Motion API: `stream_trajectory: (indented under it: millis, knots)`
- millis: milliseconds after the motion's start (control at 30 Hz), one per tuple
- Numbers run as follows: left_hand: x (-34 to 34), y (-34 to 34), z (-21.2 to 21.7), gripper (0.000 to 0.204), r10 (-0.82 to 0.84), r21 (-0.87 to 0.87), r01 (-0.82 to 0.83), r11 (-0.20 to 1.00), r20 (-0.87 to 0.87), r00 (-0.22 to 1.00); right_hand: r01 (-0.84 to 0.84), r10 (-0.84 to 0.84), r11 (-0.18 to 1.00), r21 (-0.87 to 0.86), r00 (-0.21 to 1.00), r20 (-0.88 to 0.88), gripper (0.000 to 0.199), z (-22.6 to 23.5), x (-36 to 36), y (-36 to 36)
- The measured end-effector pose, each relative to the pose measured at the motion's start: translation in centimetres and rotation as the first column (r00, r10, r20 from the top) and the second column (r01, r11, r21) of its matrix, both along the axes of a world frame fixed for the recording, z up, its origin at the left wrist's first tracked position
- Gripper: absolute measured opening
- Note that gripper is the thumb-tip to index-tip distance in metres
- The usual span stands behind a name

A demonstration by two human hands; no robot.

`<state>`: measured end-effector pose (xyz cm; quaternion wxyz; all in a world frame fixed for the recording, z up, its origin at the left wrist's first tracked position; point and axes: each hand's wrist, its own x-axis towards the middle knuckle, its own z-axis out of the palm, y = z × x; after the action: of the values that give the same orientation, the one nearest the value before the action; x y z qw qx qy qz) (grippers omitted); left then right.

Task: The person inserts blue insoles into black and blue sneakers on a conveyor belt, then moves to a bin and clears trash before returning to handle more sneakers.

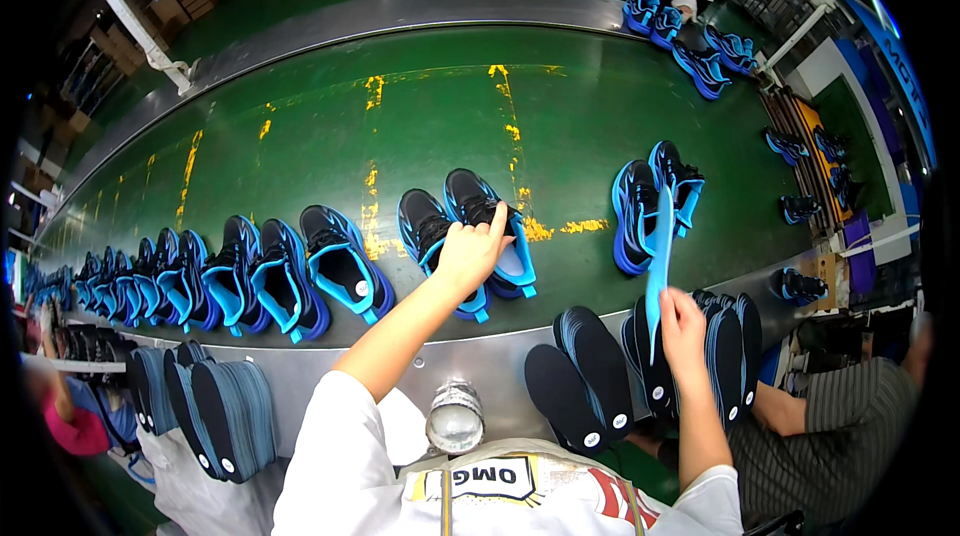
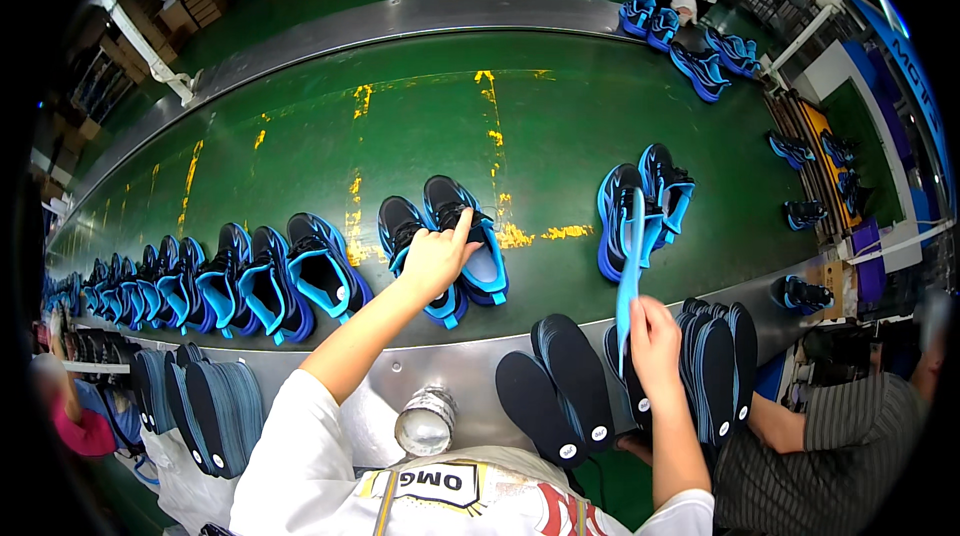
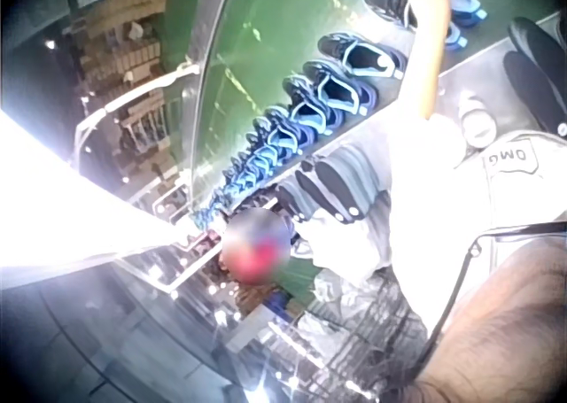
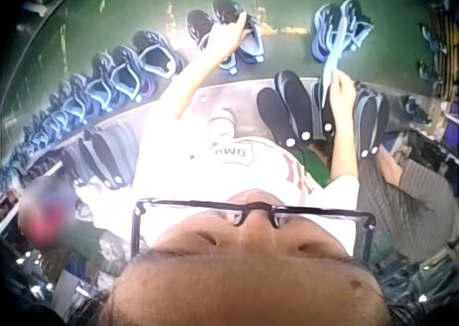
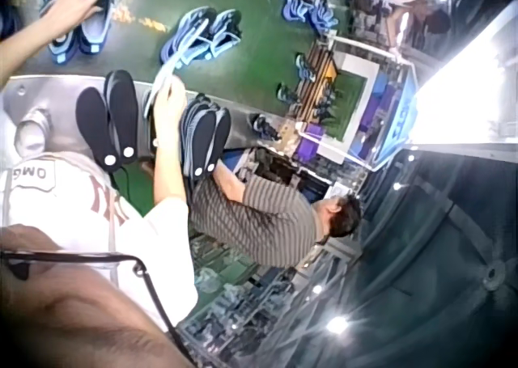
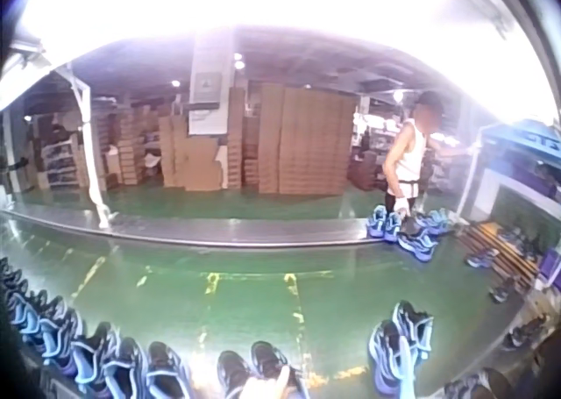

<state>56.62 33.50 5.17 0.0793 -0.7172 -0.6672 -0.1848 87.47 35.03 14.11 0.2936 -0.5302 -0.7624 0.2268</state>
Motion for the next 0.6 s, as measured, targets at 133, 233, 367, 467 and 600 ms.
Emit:
stream_trajectory:
  millis: [133,233,367,467,600]
  knots:
    - [-1.6,2.0,-0.4,0.054,0.112,-0.244,-0.095,0.965,0.054,0.992,-0.171,0.131,0.899,-0.404,0.984,-0.124,0.021,4.3,-6.1,3.9]
    - [-3.9,2.9,1.1,0.042,0.203,-0.377,-0.055,0.924,0.364,0.909,-0.224,0.259,0.658,-0.719,0.964,-0.062,0.022,6.0,-10.4,5.9]
    - [-4.5,4.1,1.8,0.043,0.293,-0.566,0.015,0.824,0.449,0.844,-0.288,0.462,0.542,-0.790,0.887,-0.006,0.022,1.7,-13.7,7.3]
    - [-4.1,4.1,1.1,0.048,0.277,-0.581,0.081,0.810,0.501,0.820,-0.440,0.626,0.739,-0.509,0.728,0.279,0.017,-4.7,-15.8,6.5]
    - [-4.3,3.8,0.3,0.046,0.221,-0.544,0.115,0.831,0.513,0.830,-0.462,0.547,0.835,-0.298,0.649,0.528,0.018,-9.0,-17.5,4.1]
